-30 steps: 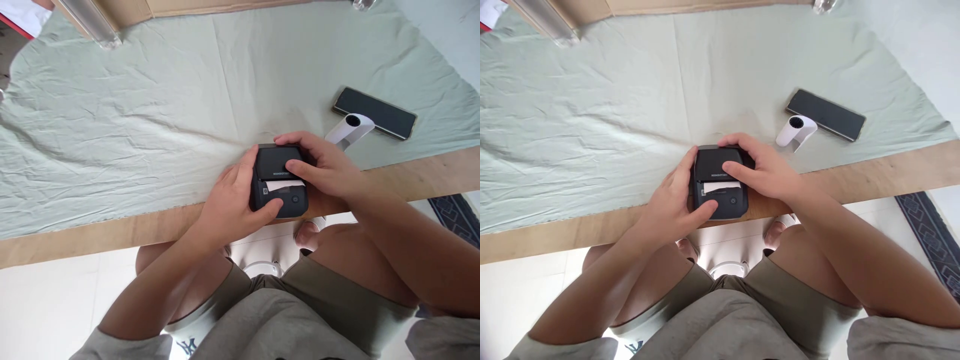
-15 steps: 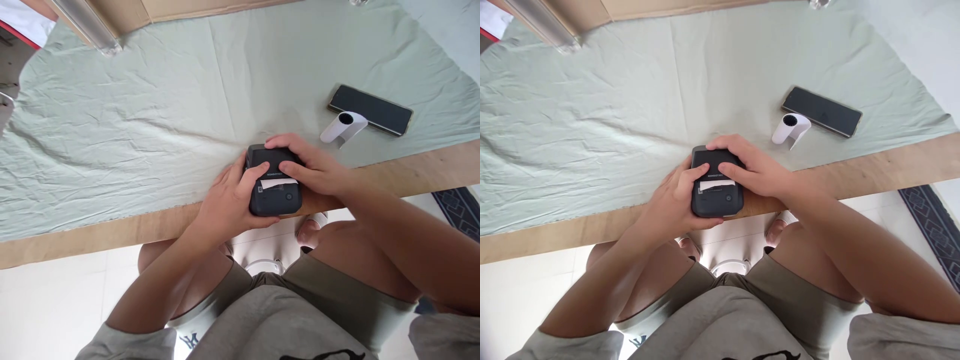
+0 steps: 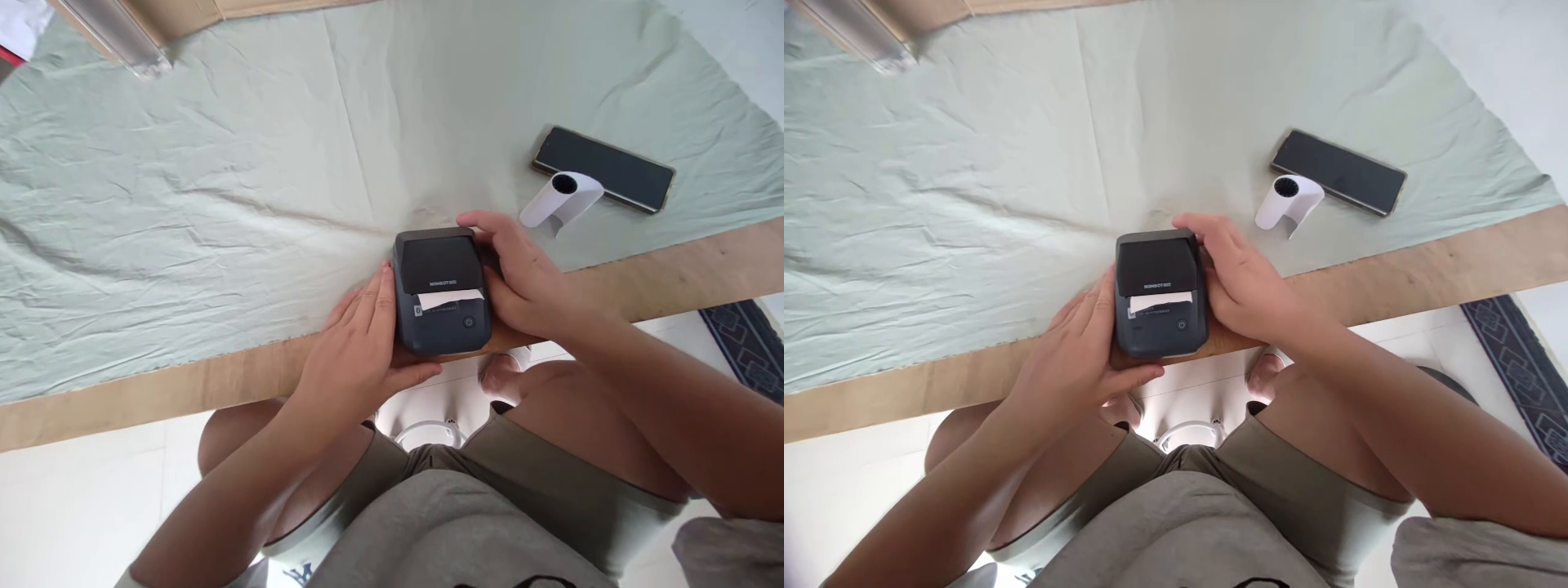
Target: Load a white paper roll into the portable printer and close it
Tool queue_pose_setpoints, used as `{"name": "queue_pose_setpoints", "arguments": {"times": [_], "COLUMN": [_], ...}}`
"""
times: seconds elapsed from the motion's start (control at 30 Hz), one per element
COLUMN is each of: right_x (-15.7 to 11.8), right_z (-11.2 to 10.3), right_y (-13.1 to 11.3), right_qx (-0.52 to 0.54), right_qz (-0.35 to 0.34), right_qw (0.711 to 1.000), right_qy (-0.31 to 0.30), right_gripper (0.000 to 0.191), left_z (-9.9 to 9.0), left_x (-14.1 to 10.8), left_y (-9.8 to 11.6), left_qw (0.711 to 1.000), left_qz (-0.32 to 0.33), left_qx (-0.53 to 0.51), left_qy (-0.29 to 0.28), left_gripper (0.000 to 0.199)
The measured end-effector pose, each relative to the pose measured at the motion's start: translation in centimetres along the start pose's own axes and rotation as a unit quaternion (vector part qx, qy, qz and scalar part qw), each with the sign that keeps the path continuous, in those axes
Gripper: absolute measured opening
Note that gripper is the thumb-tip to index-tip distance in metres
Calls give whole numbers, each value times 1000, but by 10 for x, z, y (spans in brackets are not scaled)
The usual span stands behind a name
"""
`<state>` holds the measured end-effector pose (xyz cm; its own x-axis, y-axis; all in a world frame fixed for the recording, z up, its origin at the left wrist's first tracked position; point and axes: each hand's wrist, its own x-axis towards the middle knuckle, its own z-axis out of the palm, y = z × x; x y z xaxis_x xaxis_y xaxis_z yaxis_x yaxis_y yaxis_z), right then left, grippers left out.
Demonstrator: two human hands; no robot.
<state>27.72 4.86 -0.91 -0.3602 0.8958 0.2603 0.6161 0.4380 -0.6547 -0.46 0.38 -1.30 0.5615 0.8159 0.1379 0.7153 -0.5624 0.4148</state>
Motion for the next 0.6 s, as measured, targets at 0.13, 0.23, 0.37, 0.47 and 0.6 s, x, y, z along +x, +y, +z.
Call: {"name": "queue_pose_setpoints", "arguments": {"times": [0.13,0.23,0.37,0.47,0.6], "right_x": [0,0,-1,-1,1], "right_z": [-1,-3,-3,-1,-2], "right_y": [-3,-6,-10,-13,-18], "right_qx": [-25,-39,-39,-38,-25], "right_qz": [-24,12,12,19,72], "right_qw": [999,998,998,998,996], "right_qy": [-28,-46,-48,-47,-56], "right_gripper": [63,66,66,62,59], "left_z": [0,0,1,0,-4], "left_x": [0,3,4,4,5], "left_y": [4,6,5,5,7], "left_qw": [998,996,994,995,998], "left_qz": [9,15,33,24,-29], "left_qx": [50,59,46,21,-21], "left_qy": [41,68,94,95,57], "left_gripper": [125,110,96,92,93]}}
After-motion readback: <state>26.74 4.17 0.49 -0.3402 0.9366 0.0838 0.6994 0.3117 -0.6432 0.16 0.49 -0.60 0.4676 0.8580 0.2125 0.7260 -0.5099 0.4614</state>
